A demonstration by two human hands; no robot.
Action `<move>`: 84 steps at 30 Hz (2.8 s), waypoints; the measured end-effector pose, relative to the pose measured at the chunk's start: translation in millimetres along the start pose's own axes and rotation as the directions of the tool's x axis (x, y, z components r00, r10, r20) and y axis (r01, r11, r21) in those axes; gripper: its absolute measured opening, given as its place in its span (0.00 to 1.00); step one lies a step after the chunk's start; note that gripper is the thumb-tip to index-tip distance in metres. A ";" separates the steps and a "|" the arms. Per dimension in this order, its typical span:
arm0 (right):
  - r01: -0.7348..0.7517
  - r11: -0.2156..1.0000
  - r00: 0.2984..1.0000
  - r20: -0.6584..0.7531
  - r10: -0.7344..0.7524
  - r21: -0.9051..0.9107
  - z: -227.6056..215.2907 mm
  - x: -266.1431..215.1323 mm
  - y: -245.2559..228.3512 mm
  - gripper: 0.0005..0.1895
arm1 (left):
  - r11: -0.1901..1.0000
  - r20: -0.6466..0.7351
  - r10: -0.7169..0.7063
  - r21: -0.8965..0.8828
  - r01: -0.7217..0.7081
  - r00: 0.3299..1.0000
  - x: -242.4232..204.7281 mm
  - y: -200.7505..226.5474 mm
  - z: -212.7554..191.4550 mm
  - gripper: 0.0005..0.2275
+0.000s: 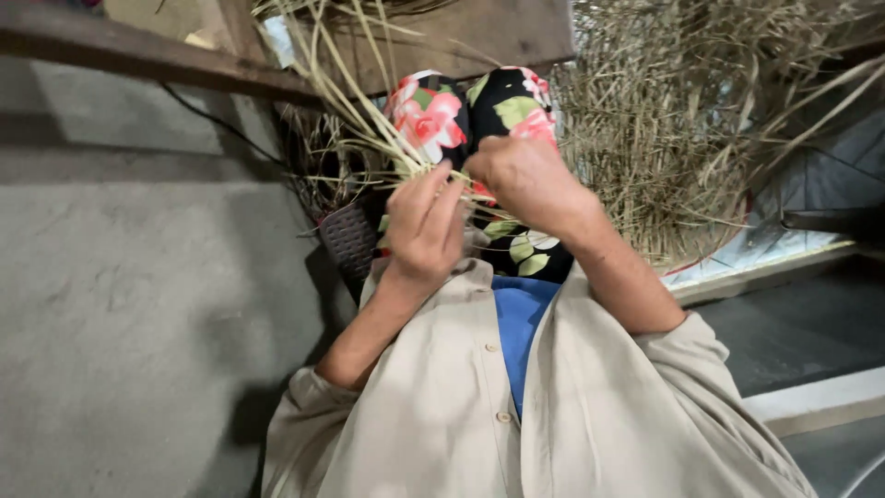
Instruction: Braiding long strands of dried straw or grass to create a woven product.
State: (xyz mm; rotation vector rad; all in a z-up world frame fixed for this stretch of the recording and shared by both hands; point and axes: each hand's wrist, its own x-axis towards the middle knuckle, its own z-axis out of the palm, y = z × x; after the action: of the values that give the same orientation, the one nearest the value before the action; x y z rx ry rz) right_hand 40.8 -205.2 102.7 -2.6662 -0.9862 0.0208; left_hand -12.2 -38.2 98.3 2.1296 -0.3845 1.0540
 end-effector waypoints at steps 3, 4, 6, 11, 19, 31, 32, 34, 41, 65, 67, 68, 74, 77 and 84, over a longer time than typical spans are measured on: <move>-0.111 0.962 0.990 0.118 0.083 0.248 11.5 -5.9 -9.0 0.08 | 1.000 0.200 -0.011 -0.016 0.014 0.980 -2.3 -7.7 2.5 0.10; -0.169 0.940 0.981 0.139 0.132 0.297 10.0 -6.5 -10.4 0.08 | 0.994 0.351 -0.094 -0.027 0.110 0.932 -4.5 -9.6 -0.4 0.08; -0.230 0.913 0.969 0.169 0.182 0.338 7.7 -11.1 -9.8 0.09 | 0.977 0.492 -0.171 -0.028 0.212 0.854 -7.0 -10.6 -2.5 0.07; -0.230 0.763 0.972 0.175 0.155 0.604 2.9 -15.6 -9.5 0.03 | 0.957 0.506 -0.195 -0.088 0.276 0.840 -7.6 -19.9 -3.7 0.02; -0.125 0.361 0.984 0.069 0.163 0.924 -11.7 -30.7 11.6 0.03 | 0.954 0.491 -0.245 -0.030 0.298 0.836 -1.6 -50.3 -13.6 0.03; -0.040 0.111 0.935 -0.002 0.354 0.993 -47.0 -78.4 65.6 0.02 | 0.846 0.248 -0.428 0.449 0.288 0.869 1.6 -120.8 -67.3 0.04; -0.055 0.199 0.935 -0.019 0.353 0.978 -46.6 -76.8 64.6 0.02 | 0.820 0.267 -0.424 0.520 0.241 0.866 5.6 -116.1 -68.4 0.06; -0.089 0.410 0.914 -0.089 0.396 0.908 -62.4 -55.4 30.0 0.05 | 0.831 0.251 -0.343 0.531 0.168 0.905 15.5 -83.5 -60.4 0.12; 0.153 0.670 0.981 -0.194 -0.015 0.726 -66.7 -7.3 -57.0 0.03 | 0.310 0.821 -0.324 -0.378 0.872 0.471 13.8 -4.2 -34.0 0.31; -0.103 0.026 0.984 0.098 0.150 0.994 -17.1 -161.8 99.9 0.09 | 0.545 -0.051 -0.797 -0.487 0.682 0.601 0.7 -182.3 -23.7 0.04; -0.037 0.040 0.982 0.029 0.185 0.999 -13.5 -178.9 108.0 0.06 | 0.580 -0.045 -0.789 -0.385 0.718 0.613 -2.2 -182.4 -21.8 0.03; 0.026 0.057 0.975 -0.038 0.220 0.998 -11.8 -187.3 112.3 0.04 | 0.607 -0.039 -0.781 -0.279 0.744 0.623 -3.2 -182.6 -20.2 0.03; 0.230 0.055 0.943 -0.237 0.233 0.972 -9.1 -207.0 131.5 0.04 | 0.545 0.067 -0.816 -0.244 0.802 0.574 -11.0 -174.1 -16.9 0.04; 0.225 0.034 0.925 -0.225 0.307 0.974 -17.9 -193.2 120.0 0.04 | 0.624 0.038 -0.773 -0.134 0.770 0.633 -10.6 -172.0 -18.2 0.02; -0.317 0.926 0.890 -0.274 0.366 0.207 -52.1 -72.2 33.9 0.07 | 0.813 0.026 -0.372 0.492 0.313 0.928 41.0 -81.2 -38.1 0.23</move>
State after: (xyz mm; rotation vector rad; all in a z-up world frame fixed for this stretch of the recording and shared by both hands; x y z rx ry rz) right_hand 13.1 -289.8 136.6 -2.5572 -0.3919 -0.2270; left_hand 35.5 47.6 107.7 2.5831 0.2415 0.8674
